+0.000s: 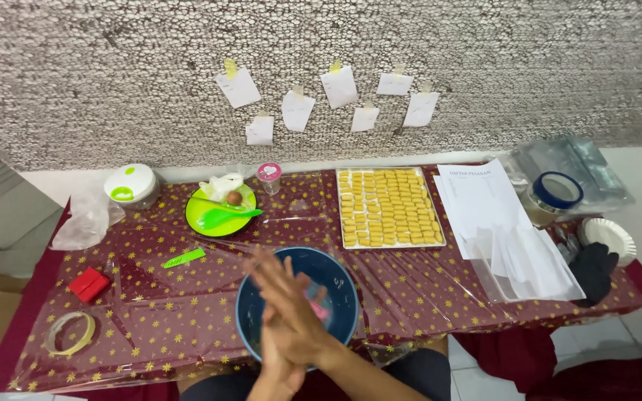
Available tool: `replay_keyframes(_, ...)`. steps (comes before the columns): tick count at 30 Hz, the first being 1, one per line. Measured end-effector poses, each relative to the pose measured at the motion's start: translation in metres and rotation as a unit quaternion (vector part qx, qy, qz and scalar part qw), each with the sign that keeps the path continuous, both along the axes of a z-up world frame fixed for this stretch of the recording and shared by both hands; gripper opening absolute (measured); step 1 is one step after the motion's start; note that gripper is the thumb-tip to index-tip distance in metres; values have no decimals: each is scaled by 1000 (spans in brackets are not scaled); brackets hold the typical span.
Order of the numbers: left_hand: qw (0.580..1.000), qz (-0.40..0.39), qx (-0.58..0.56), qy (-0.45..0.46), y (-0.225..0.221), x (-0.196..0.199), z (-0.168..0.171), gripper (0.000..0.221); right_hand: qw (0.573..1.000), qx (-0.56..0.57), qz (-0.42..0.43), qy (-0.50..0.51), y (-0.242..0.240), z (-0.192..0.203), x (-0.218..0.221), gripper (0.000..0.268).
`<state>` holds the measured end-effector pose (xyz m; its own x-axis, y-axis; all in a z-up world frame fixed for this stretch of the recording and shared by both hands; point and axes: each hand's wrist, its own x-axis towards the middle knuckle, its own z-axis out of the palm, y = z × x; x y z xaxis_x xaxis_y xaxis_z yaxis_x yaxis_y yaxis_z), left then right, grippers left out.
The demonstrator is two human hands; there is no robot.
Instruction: Shaping small pieces of dough into uniform cylinders using a measuring guide and placing them on a tray.
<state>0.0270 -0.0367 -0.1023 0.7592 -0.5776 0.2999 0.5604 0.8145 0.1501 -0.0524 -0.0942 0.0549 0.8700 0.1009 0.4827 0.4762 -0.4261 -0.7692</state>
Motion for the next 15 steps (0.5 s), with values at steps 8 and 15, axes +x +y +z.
replay_keyframes(8, 995, 67, 52, -60, -9, -52, 43, 67, 994, -79, 74, -3, -4, -8, -15, 103)
replay_keyframes(15, 947, 1, 311, 75, -14, -41, 71, 79, 993, -100, 52, 46, -6, -17, -15, 112)
